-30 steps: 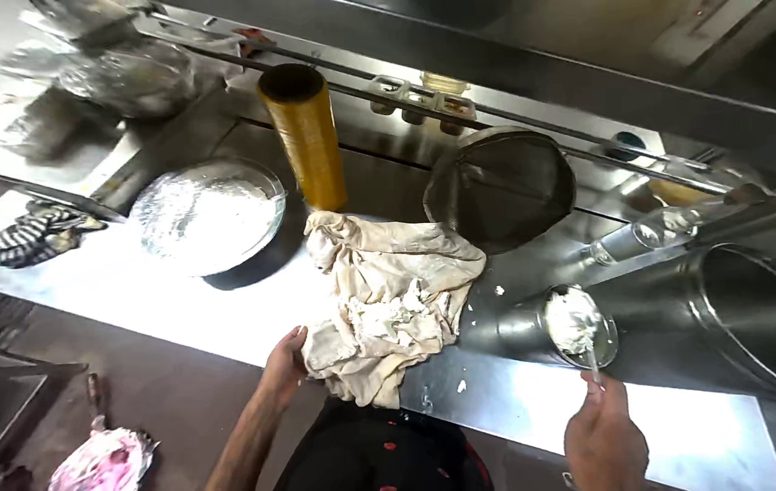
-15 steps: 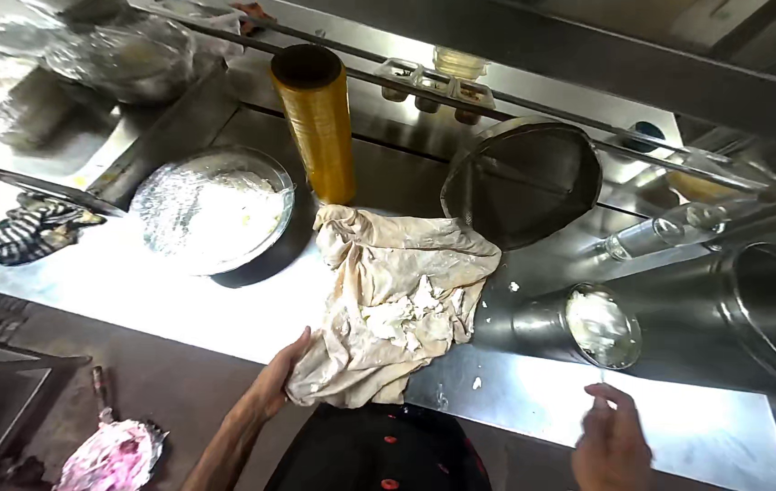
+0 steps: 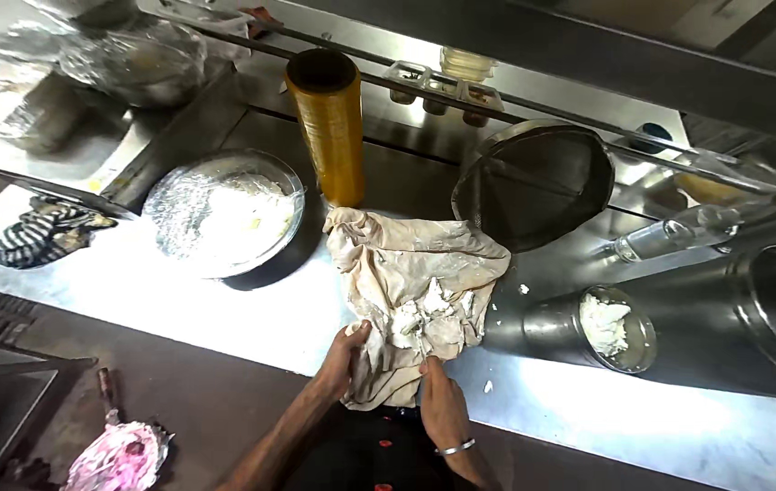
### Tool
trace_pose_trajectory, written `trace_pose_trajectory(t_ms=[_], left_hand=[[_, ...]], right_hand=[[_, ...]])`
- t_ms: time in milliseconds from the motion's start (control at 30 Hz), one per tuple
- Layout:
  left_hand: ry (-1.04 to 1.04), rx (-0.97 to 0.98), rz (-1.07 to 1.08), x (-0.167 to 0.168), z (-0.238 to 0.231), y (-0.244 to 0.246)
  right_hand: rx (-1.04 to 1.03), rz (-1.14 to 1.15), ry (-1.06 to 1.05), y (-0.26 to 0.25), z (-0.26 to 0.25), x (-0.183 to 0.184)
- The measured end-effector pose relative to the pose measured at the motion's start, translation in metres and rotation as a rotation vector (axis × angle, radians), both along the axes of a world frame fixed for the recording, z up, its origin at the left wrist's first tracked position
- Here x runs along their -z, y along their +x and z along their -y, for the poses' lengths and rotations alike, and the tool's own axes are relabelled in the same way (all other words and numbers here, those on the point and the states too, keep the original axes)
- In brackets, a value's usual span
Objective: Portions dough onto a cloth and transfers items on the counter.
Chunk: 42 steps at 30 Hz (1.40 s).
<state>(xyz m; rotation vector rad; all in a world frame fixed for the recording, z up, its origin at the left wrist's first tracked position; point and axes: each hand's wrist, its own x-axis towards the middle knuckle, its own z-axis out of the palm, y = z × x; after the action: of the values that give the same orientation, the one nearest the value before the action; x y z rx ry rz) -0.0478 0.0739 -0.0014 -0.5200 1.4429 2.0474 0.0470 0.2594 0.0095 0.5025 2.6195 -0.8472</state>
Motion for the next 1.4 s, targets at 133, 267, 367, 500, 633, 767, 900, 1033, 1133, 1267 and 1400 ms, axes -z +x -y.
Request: trace_pose_trajectory(t_ms=[133, 267, 367, 500, 633, 767, 900, 1033, 1133, 1267, 1400], left_hand=[[-0.034, 0.045, -0.008, -0.006, -0.021, 0.002], [0.045, 0.018, 0.038, -0.012, -0.028, 0.0], [0.193, -0.011, 0.066, -0.015, -0.029, 0.002], [0.202, -0.135, 0.057, -0.022, -0.034, 0.001], [0.174, -0.329, 0.069, -0.02, -0.019, 0.003], [0.159, -0.41, 0.046, -0.003, 0.007, 0.015], [0.203, -0.452, 0.052, 0.007, 0.016, 0.022], [0.224, -0.47, 0.044, 0.011, 0.012, 0.022], [0.184, -0.463, 0.031, 0.012, 0.01, 0.024], [0.087, -0.444, -0.008, 0.01, 0.011, 0.026], [0.069, -0.438, -0.014, 0.005, 0.007, 0.028]], right_hand=[[0.066, -0.064, -0.162, 0.001, 0.008, 0.011], [0.284, -0.135, -0.664, 0.003, 0.0, 0.031], [0.466, -0.025, -1.043, 0.005, -0.006, 0.019], [0.559, -0.008, -1.332, 0.006, -0.023, 0.009], [0.539, -0.032, -1.314, 0.009, -0.035, 0.007], [0.495, 0.005, -1.305, 0.011, -0.051, -0.003], [0.483, 0.028, -1.382, 0.012, -0.067, -0.017], [0.429, -0.05, -1.336, 0.006, -0.083, -0.04], [0.386, -0.104, -1.263, 0.007, -0.101, -0.065], [0.334, -0.211, -1.296, 0.018, -0.131, -0.103], [0.364, -0.44, -1.191, 0.046, -0.174, -0.159]])
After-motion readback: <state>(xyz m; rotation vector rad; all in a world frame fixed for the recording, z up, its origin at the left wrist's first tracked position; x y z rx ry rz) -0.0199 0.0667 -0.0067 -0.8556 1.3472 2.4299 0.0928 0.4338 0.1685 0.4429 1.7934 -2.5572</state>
